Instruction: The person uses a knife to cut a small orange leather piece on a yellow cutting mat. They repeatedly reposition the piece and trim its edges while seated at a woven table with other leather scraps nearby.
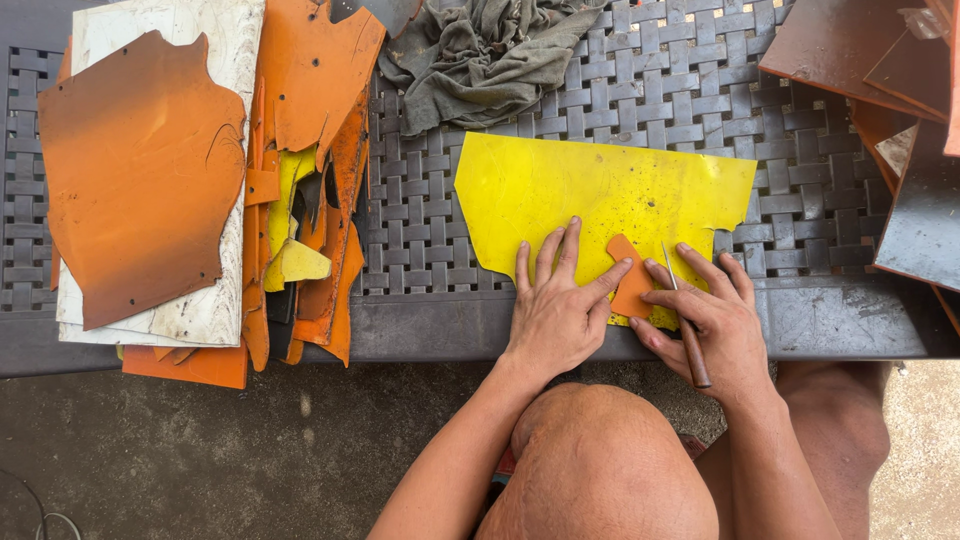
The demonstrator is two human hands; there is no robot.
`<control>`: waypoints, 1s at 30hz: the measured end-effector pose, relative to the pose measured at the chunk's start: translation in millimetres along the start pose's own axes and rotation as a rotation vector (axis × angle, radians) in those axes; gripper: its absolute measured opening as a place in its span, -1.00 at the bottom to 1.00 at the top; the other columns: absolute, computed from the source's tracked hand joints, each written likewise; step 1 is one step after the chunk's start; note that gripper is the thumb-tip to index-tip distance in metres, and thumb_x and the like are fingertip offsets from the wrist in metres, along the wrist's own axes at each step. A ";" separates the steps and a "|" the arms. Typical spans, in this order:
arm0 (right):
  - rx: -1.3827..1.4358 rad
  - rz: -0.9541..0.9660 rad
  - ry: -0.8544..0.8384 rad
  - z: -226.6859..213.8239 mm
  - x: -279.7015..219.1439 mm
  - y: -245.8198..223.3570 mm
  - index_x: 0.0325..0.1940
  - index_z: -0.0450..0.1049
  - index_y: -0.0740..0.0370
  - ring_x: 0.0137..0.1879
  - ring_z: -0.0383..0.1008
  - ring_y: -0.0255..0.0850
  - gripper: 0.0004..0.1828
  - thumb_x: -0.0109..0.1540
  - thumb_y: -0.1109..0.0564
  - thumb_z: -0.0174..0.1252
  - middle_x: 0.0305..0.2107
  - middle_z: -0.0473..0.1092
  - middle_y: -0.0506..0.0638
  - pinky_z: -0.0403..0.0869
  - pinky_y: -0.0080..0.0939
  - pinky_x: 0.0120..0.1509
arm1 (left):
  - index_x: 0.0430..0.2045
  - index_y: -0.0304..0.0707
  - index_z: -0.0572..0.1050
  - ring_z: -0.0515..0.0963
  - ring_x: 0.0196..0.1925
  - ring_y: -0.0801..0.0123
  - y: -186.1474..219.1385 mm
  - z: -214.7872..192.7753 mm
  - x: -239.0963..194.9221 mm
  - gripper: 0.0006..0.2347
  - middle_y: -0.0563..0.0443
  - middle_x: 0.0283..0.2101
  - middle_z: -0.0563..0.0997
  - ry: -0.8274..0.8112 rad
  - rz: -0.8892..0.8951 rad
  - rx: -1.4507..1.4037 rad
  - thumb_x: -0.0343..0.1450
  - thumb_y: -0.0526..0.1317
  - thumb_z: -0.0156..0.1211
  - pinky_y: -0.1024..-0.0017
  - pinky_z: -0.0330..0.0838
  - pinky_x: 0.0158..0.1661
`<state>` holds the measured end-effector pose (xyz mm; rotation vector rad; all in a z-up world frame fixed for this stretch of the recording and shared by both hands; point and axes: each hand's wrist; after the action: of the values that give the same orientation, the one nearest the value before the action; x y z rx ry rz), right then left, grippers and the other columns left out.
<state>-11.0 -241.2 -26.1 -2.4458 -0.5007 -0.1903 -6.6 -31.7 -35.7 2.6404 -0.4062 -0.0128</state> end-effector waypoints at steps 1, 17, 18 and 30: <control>0.002 -0.001 -0.001 0.2 0.0 0.1 -0.12 0.63 0.02 0.45 0.34 -0.04 -0.62 0.04 -0.11 0.43 0.07 0.54 -0.12 0.10 0.17 0.62 | 0.19 0.39 0.50 0.03 0.55 -0.21 0.5 -0.9 0.4 -0.60 -0.41 0.51 0.08 -0.007 -0.009 -0.002 0.43 -0.16 0.09 -0.37 -0.32 0.41; -0.025 -0.015 0.004 3.3 -4.9 2.7 -0.11 0.63 0.04 0.42 0.37 0.00 -0.60 0.04 -0.12 0.42 0.00 0.58 -0.10 0.12 0.19 0.60 | 0.13 -0.15 0.59 0.34 0.35 0.18 38.7 -33.8 25.9 -0.70 0.03 0.38 0.37 -0.235 0.141 0.410 0.52 -0.17 0.07 0.04 0.30 0.20; -0.036 -0.036 0.015 2.9 -3.3 5.7 -0.11 0.63 0.04 0.39 0.39 0.02 -0.59 0.02 -0.12 0.42 -0.02 0.59 -0.08 0.15 0.19 0.57 | 0.07 -0.20 0.60 0.42 0.27 0.18 41.1 -33.7 28.8 -0.70 0.04 0.36 0.39 -0.257 0.132 0.397 0.48 -0.19 0.08 0.06 0.31 0.13; 0.858 0.569 -0.142 5.1 74.6 53.1 -0.23 0.53 0.41 -0.26 0.57 -0.26 -0.67 0.39 0.08 0.00 -0.35 0.58 0.09 0.53 -0.23 -0.09 | -0.26 -0.39 0.64 0.74 -0.38 0.10 53.2 -36.4 41.4 -0.78 -0.16 0.44 0.27 -0.463 0.055 0.323 0.35 -0.28 0.11 0.16 0.60 -0.41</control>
<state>78.7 -254.0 -40.7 -1.6597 0.0825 0.3697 20.7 -72.5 23.1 2.9317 -0.6808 -0.5959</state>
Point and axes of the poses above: each hand's wrist, its own x-axis towards the middle knuckle, its own z-axis out of the palm, y = z × x
